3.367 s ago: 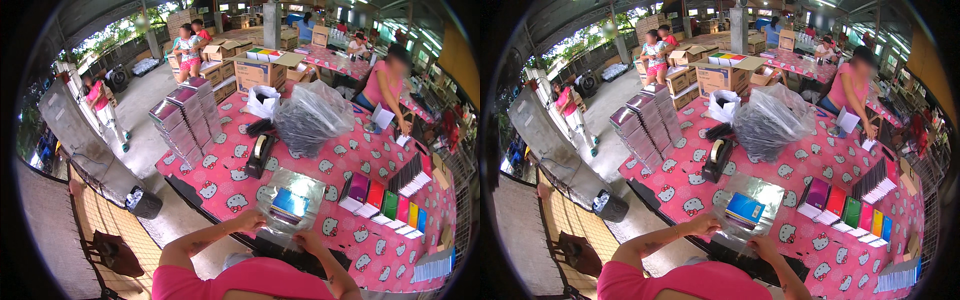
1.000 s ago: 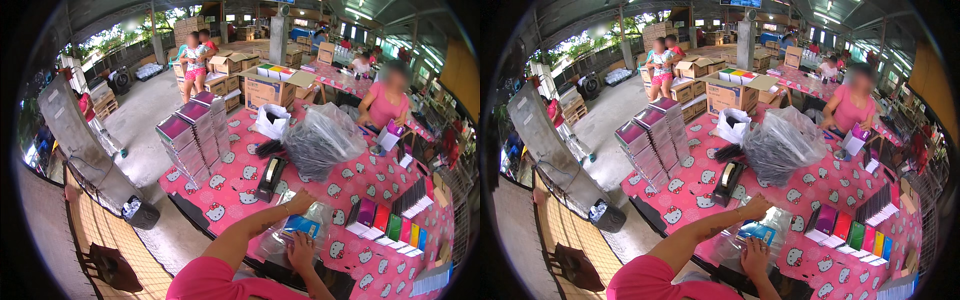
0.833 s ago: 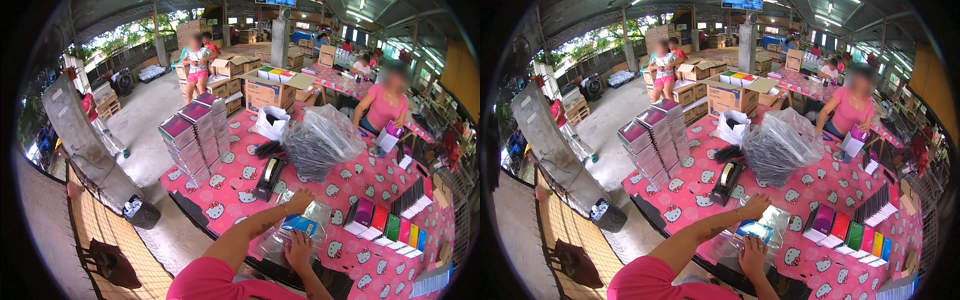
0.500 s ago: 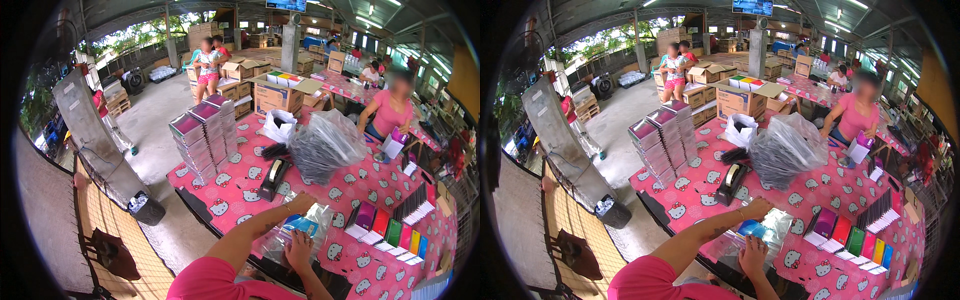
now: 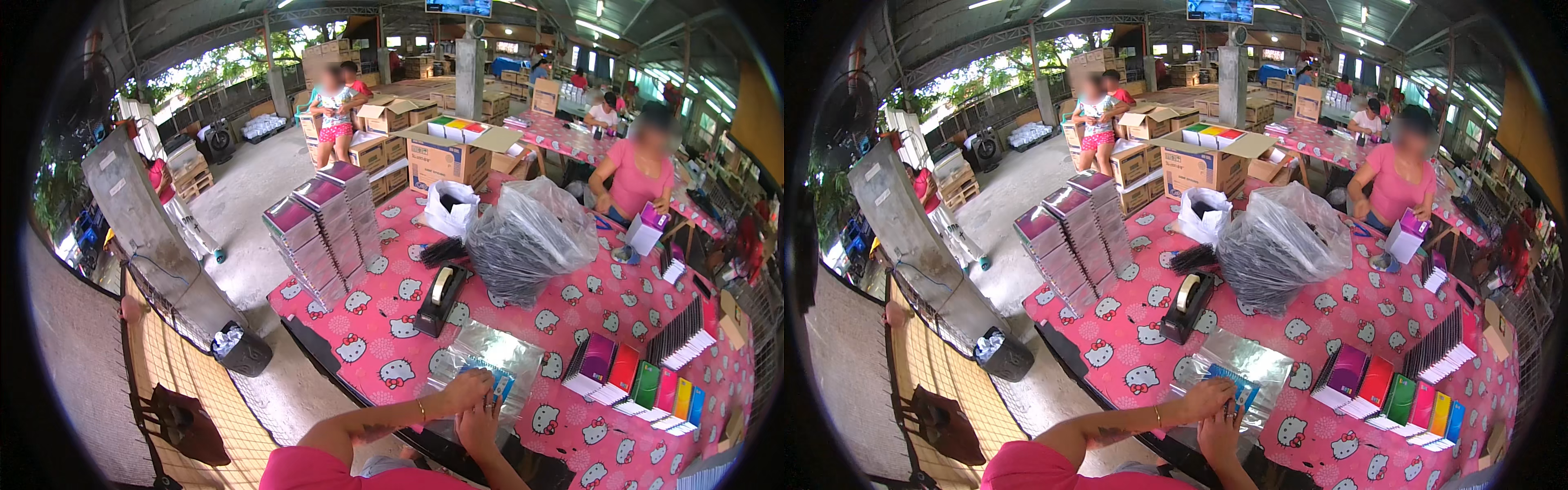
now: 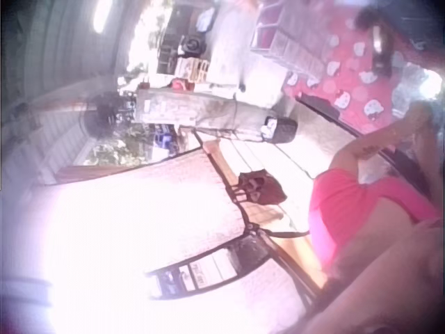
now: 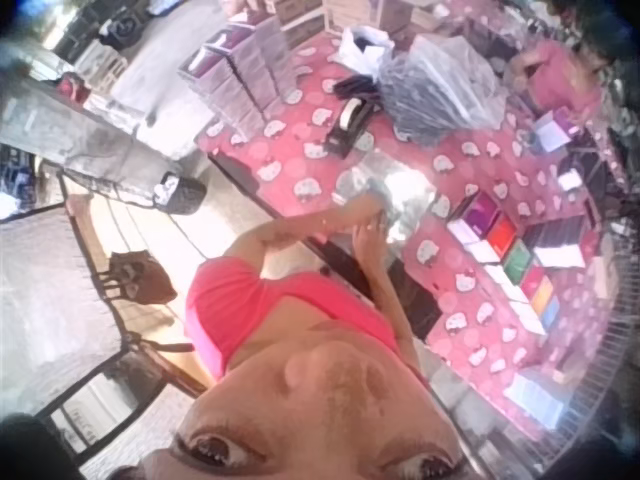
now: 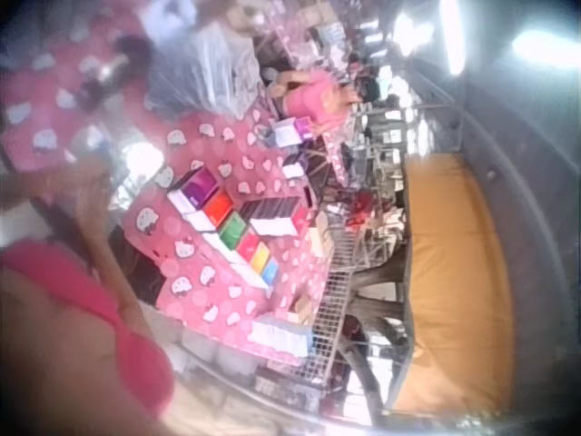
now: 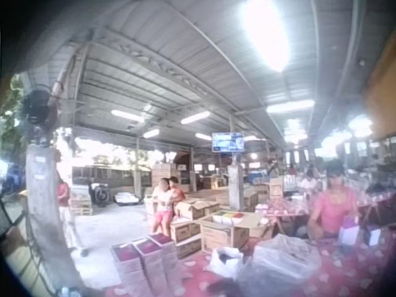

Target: The person repeatedly picks up small spiral-bound notebooks from a table, places them into clear plastic bags, and seals the bags using a handheld heat sealer. The person stacks the packaged notebooks on the table.

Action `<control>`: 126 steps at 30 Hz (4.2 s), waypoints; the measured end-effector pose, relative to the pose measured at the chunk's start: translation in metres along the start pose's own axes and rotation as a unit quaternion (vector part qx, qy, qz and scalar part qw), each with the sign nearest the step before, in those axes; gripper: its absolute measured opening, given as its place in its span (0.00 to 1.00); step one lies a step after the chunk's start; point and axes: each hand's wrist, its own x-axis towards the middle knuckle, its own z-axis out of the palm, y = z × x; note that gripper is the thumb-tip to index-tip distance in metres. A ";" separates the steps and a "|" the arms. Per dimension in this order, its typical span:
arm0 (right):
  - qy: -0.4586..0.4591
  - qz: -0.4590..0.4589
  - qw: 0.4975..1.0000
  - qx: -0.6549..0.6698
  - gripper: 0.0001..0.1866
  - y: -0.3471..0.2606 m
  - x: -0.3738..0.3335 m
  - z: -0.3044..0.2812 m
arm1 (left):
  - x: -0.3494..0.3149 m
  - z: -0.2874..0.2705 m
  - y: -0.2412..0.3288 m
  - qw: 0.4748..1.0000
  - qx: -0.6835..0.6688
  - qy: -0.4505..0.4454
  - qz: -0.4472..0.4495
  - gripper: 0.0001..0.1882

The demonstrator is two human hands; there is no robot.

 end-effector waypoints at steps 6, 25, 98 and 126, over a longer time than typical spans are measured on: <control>-0.035 0.028 0.996 0.074 0.33 0.001 0.009 -0.012 | -0.003 -0.009 0.003 0.997 -0.067 0.020 -0.024 0.11; -0.004 0.058 0.998 0.012 0.29 0.051 0.030 -0.085 | -0.018 -0.005 0.006 0.995 0.064 -0.073 0.035 0.32; -0.035 -0.032 0.995 0.087 0.24 0.101 0.054 -0.029 | -0.031 -0.005 0.039 0.994 0.093 0.009 -0.058 0.22; -0.088 -0.120 0.966 0.211 0.14 0.033 0.132 -0.137 | -0.004 -0.091 -0.159 0.803 -0.279 0.178 -0.495 0.20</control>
